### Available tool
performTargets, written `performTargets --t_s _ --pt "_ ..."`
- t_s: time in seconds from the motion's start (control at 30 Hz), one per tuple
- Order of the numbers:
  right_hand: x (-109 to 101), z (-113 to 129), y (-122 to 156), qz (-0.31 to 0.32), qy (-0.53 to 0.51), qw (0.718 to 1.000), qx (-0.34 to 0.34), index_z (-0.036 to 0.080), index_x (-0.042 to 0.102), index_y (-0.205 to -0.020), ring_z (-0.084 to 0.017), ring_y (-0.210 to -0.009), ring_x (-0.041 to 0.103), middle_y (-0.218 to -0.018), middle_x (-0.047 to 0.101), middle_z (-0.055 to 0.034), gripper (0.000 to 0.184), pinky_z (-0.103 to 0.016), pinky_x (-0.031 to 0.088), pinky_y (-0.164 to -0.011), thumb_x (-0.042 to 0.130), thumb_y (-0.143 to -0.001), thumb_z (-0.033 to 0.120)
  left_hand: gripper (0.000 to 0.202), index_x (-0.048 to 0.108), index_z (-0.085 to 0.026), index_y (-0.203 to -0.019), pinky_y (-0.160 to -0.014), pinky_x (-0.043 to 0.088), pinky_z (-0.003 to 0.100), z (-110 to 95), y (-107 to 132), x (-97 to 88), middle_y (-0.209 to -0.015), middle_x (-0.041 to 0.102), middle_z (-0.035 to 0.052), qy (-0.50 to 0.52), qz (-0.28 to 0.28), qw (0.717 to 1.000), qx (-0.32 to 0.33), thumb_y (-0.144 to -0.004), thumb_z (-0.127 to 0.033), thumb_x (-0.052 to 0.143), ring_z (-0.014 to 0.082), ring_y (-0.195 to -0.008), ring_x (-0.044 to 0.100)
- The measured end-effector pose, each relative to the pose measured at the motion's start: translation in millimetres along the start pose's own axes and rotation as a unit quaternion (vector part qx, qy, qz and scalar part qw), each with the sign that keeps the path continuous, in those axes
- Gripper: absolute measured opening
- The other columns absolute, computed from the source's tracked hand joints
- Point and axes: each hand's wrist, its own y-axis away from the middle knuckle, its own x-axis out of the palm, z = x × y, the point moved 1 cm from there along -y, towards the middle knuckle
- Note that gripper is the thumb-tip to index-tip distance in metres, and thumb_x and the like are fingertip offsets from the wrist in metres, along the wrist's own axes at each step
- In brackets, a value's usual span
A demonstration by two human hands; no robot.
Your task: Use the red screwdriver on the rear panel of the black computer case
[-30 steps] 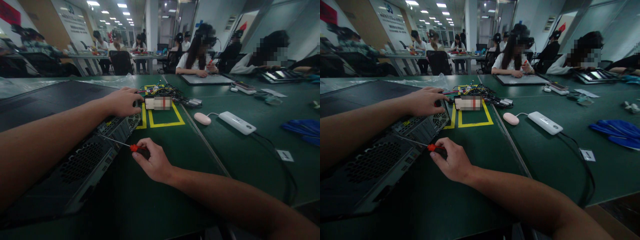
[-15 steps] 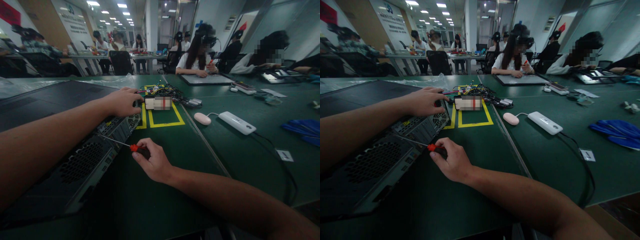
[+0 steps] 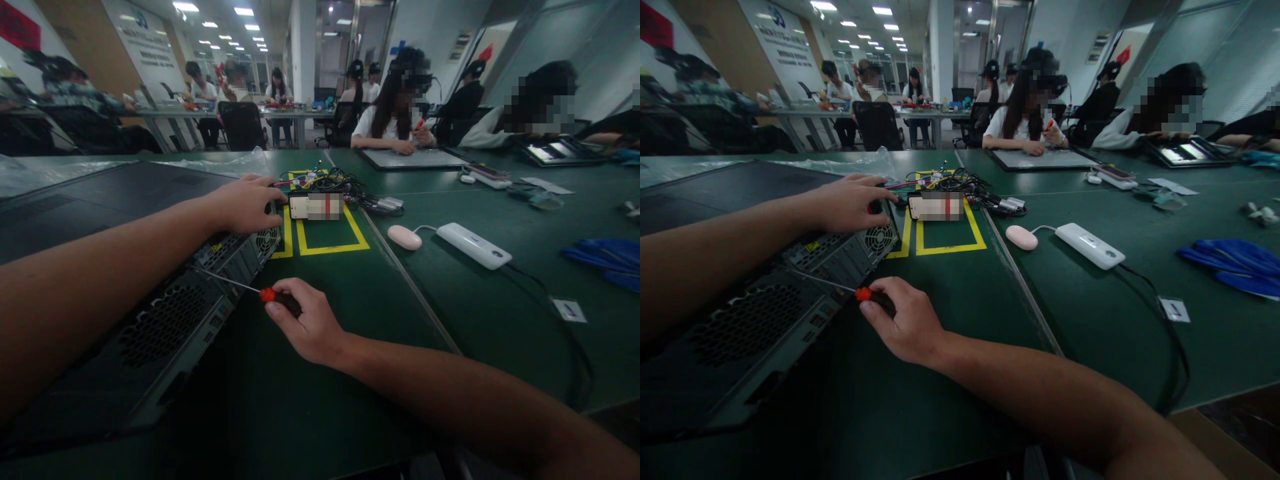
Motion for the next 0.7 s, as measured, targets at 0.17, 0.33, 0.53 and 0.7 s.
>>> performTargets --t_s 0.17,0.33,0.53,0.7 --pt "-1.2 0.1 -1.7 -0.004 0.016 0.999 -0.032 0.021 0.068 -0.111 -0.020 -0.092 0.068 -0.103 0.072 -0.0056 0.020 -0.036 0.056 -0.085 0.057 -0.108 0.037 0.067 0.064 -0.025 -0.149 -0.128 0.027 0.050 0.8 -0.1 0.5 -0.161 0.055 0.0095 0.002 -0.004 1.000 0.004 -0.093 -0.058 0.046 0.0371 -0.150 0.047" --pt "-1.8 2.8 -0.3 -0.002 -0.001 1.000 -0.017 0.022 0.064 -0.118 -0.020 -0.092 0.068 -0.106 0.072 -0.0053 0.023 -0.036 0.056 -0.084 0.062 -0.104 0.040 0.066 0.065 -0.024 -0.148 -0.127 0.029 0.049 -1.7 -0.1 -1.4 -0.160 0.054 0.0105 -0.001 0.003 1.000 -0.004 -0.093 -0.056 0.047 0.0370 -0.149 0.048" --pt "-1.7 3.1 -0.1 0.000 -0.006 1.000 -0.005 0.022 0.059 -0.111 -0.019 -0.084 0.066 -0.101 0.070 -0.0035 0.018 -0.035 0.054 -0.080 0.066 -0.099 0.034 0.065 0.066 -0.025 -0.147 -0.127 0.030 0.049 1.3 -0.9 0.9 -0.156 0.057 0.0090 -0.002 -0.004 1.000 0.006 -0.094 -0.059 0.048 0.0355 -0.149 0.048" --pt "-1.1 1.6 -0.7 -0.001 0.005 1.000 -0.007 0.023 0.060 -0.110 -0.019 -0.085 0.065 -0.101 0.070 -0.0037 0.017 -0.034 0.052 -0.078 0.064 -0.100 0.035 0.064 0.066 -0.025 -0.147 -0.127 0.030 0.049 0.5 -0.6 0.0 -0.157 0.057 0.0093 -0.004 -0.002 1.000 -0.002 -0.093 -0.057 0.048 0.0353 -0.149 0.048"
